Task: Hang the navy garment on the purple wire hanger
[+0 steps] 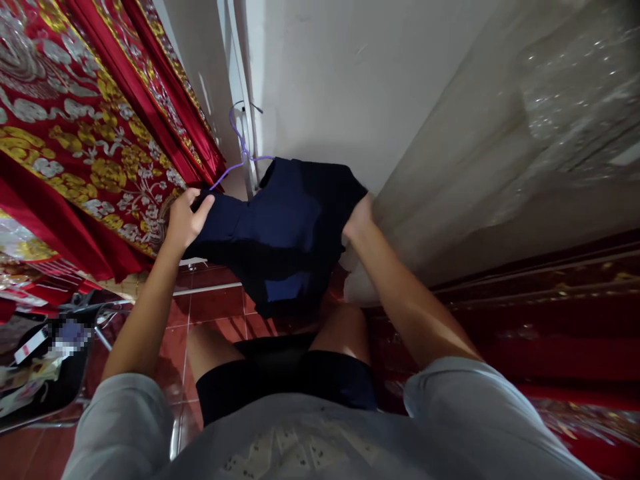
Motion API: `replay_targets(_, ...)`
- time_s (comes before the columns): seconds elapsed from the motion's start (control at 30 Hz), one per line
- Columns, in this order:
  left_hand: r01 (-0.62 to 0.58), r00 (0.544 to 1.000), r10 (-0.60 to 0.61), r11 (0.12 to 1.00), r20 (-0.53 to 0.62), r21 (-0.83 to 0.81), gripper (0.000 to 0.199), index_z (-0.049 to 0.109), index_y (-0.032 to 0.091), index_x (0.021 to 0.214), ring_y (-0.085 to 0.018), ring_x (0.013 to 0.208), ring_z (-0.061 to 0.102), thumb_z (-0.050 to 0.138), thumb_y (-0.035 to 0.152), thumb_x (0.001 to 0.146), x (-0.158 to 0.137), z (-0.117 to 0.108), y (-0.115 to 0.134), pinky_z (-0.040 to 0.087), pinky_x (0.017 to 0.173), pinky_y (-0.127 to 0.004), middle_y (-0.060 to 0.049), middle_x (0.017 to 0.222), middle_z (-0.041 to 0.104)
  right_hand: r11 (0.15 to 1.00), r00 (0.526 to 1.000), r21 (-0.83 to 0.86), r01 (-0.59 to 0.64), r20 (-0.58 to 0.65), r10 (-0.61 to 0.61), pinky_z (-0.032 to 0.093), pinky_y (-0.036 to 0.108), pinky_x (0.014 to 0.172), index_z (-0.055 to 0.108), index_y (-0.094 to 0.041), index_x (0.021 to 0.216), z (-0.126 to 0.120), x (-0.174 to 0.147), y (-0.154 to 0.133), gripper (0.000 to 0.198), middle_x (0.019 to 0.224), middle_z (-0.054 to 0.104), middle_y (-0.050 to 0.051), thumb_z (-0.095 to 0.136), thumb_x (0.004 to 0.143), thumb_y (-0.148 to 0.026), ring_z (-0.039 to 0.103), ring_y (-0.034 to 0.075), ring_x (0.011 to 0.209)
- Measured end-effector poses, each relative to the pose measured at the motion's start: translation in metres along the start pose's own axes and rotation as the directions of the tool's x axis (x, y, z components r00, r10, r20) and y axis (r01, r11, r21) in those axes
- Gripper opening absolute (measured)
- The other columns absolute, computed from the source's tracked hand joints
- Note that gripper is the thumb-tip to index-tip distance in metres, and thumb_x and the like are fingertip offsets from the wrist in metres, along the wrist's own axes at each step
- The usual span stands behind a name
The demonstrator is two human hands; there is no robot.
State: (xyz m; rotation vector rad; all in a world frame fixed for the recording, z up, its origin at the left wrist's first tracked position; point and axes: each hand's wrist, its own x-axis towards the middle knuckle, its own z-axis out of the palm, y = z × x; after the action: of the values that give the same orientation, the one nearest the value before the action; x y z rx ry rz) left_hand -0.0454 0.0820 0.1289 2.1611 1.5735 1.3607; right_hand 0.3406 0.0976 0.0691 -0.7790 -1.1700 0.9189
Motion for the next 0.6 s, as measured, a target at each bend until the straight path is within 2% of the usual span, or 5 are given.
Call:
replay_targets(0.17,0.013,0.998,-0.008,0.995,-0.054,0.095,0.032,0.058,0.019,0.074,-0.020,0.078,0.061,0.064,0.044,0.094,0.016,0.010,0.012,0.048,0.087,-0.033,-0.001,0.067,0.056,1.000,0.996,0.016,0.014,0.090,-0.016,0.052,0.054,0.103,0.075,-0.021,0.107,0.015,0.020,-0.040,0.063,0.112,0.075,0.006,0.036,0.096,-0.070,0.060,0.029,0.132)
replay_targets(0.3,-0.061,0.993,0.065,0.997,-0.093,0.047,0.016,0.068,0.019,0.092,-0.021,0.089,0.066,0.063,0.034,0.093,0.026,0.016,0.015,0.049,0.091,-0.033,-0.005,0.088,0.071,0.999,0.958,0.001,-0.036,0.283,0.034,0.057,0.051,0.098,0.075,-0.021,0.111,0.051,0.002,-0.080,0.067,0.112,0.075,0.007,0.034,0.097,-0.073,0.063,0.029,0.128)
replay_targets(0.37,-0.100,0.992,0.100,0.995,-0.075,-0.002,0.021,0.070,0.019,0.094,-0.021,0.092,0.067,0.058,0.035,0.096,0.022,0.018,0.013,0.050,0.091,-0.033,-0.006,0.094,0.074,0.991,0.841,-0.028,-0.132,0.525,0.127,0.060,0.047,0.094,0.076,-0.019,0.110,0.065,-0.019,-0.086,0.065,0.110,0.076,0.010,0.044,0.094,-0.074,0.069,0.029,0.117)
replay_targets(0.5,-0.173,0.984,0.177,0.969,0.010,-0.179,0.034,0.071,0.017,0.100,-0.021,0.097,0.069,0.050,0.043,0.102,-0.002,0.024,0.013,0.051,0.095,-0.033,-0.009,0.100,0.074,0.966,0.469,-0.219,-0.136,0.845,0.257,0.057,0.046,0.103,0.070,-0.016,0.125,0.069,-0.053,-0.054,0.055,0.120,0.073,0.015,0.066,0.090,-0.058,0.070,0.026,0.113)
replay_targets(0.6,-0.171,0.963,0.221,0.943,0.152,-0.287,0.037,0.068,0.016,0.113,-0.023,0.111,0.067,0.051,0.047,0.102,-0.021,0.033,0.028,0.049,0.105,-0.038,-0.011,0.114,0.073,0.880,0.698,-0.453,0.139,0.675,0.238,0.044,0.056,0.117,0.054,-0.016,0.146,0.062,-0.064,-0.006,0.069,0.145,0.058,0.019,0.071,0.085,-0.041,0.057,0.033,0.134)
